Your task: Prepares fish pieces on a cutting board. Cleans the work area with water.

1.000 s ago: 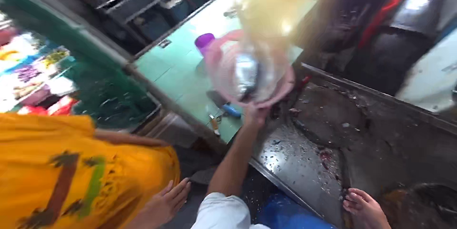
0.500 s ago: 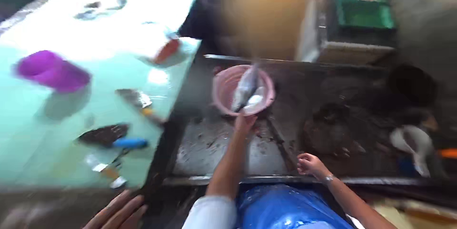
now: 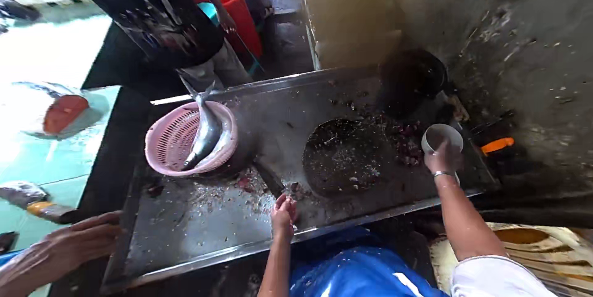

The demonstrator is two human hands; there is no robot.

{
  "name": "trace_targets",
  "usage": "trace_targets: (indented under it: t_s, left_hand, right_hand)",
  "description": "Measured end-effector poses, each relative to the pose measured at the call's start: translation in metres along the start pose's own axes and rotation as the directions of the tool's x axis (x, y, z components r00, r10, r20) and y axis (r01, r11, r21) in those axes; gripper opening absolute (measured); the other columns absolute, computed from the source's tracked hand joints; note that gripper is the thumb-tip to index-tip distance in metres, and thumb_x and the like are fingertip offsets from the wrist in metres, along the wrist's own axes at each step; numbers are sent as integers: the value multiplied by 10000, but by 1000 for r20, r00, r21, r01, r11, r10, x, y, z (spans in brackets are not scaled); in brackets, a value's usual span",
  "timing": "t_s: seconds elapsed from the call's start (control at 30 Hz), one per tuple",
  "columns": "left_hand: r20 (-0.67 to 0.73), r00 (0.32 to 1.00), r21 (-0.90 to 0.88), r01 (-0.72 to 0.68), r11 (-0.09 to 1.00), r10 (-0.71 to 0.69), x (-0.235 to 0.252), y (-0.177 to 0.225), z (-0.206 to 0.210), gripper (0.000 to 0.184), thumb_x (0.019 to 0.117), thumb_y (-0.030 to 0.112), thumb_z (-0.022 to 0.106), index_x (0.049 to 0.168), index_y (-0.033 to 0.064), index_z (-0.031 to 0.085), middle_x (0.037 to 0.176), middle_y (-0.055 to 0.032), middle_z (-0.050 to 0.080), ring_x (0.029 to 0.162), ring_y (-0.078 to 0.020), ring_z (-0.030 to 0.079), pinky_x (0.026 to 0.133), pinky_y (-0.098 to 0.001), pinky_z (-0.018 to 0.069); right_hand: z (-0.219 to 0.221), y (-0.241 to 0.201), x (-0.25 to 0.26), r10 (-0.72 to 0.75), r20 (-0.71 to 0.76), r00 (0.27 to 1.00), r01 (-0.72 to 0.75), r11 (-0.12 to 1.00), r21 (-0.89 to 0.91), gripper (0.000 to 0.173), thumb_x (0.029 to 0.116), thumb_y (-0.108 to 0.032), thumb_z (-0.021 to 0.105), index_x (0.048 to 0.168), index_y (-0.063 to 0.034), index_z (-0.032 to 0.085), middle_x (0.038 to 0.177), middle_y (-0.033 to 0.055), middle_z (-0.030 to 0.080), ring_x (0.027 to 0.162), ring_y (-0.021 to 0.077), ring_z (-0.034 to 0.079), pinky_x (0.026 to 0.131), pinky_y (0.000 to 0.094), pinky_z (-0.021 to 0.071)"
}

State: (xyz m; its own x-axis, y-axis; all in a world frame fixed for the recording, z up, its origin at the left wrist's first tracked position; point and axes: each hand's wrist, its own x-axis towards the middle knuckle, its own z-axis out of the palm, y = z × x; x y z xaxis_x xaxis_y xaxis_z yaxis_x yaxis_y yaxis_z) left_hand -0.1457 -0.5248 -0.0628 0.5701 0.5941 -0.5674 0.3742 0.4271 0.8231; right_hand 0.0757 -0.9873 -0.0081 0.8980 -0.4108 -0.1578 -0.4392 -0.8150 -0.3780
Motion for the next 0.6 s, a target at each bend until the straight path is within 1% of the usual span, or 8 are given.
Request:
trace_targets:
  t_s: [0.07, 0.1, 0.17, 0.23, 0.3, 0.37, 0.47, 0.6]
  left_hand:
    - [23, 984, 181, -178, 967, 177, -29, -6, 24, 441, 1024, 124, 572, 1432, -21, 489, 1243, -213, 637, 970, -239, 679, 800, -408, 585]
    - [87, 954, 289, -301, 909, 288, -41, -8, 39, 442, 995, 111, 579, 1398, -56, 508, 1250, -225, 645, 1025, -244, 680, 848, -408, 583]
    - [325, 841, 459, -541, 705, 433, -62, -7, 86, 396, 974, 110, 582, 1330, -62, 575, 1258, -208, 662, 1119, -238, 678, 956, -397, 575]
    - [613, 684, 540, -728, 423, 395, -78, -10, 149, 321, 986, 157, 596, 1280, 54, 673, 1284, -119, 674, 1226, -206, 631, 1058, -384, 528]
    - [820, 520, 506, -854, 122, 238, -88, -22, 217, 335, 982, 259, 605, 1303, 209, 687, 1371, -43, 651, 1350, -242, 543, 1140, -457, 437]
    - [912, 401, 406, -912, -56, 81, -87, -49, 278, 451, 974, 308, 614, 1417, 224, 612, 1528, -44, 530, 1473, -287, 405, 1211, -524, 322]
    - [928, 366, 350, -920, -175, -71, -76, -81, 342, 557, 944, 212, 632, 1482, 101, 543, 1718, -69, 218, 1605, -283, 69, 1283, -578, 35]
    - [910, 413, 399, -897, -188, -42, -56, -81, 378, 524, 994, 288, 604, 1473, 78, 554, 1718, -73, 222, 1609, -273, 35, 1271, -605, -56]
  right_hand:
    - [-1, 45, 33, 209, 156, 966, -235, 956, 173, 765, 990, -264, 655, 1592, 13, 272, 1403, 242, 580, 1218, 310, 629, 1026, 500, 518]
    - [4, 67, 40, 222, 226, 948, -288, 901, 325, 623, 1002, -211, 643, 1514, 16, 370, 1146, 172, 660, 885, 210, 674, 766, 388, 581]
    - [4, 94, 49, 160, 355, 921, -348, 747, 567, 546, 1009, -163, 639, 1470, -22, 381, 905, 111, 614, 611, 163, 590, 569, 345, 544]
    - [-14, 101, 45, 88, 367, 926, -294, 778, 555, 612, 1010, -174, 653, 1531, -94, 345, 891, 100, 616, 593, 161, 592, 560, 352, 554]
    - [-36, 92, 27, -2, 350, 937, -183, 849, 496, 822, 977, -66, 646, 1627, -184, 158, 1006, 156, 614, 615, 197, 606, 571, 385, 566]
    - [-58, 75, 10, -56, 342, 938, -86, 919, 385, 1033, 936, 11, 633, 1660, -243, -58, 1172, 222, 597, 692, 257, 647, 632, 442, 590]
    - [-74, 45, -17, -186, 295, 937, 154, 980, 129, 1015, 937, 17, 599, 1671, -213, -63, 1464, 304, 518, 1136, 449, 664, 965, 625, 540]
    - [-71, 8, -54, -381, 291, 878, 466, 821, -330, 828, 1002, -50, 468, 1682, -254, 42, 1117, 324, 669, 957, 513, 693, 801, 653, 557]
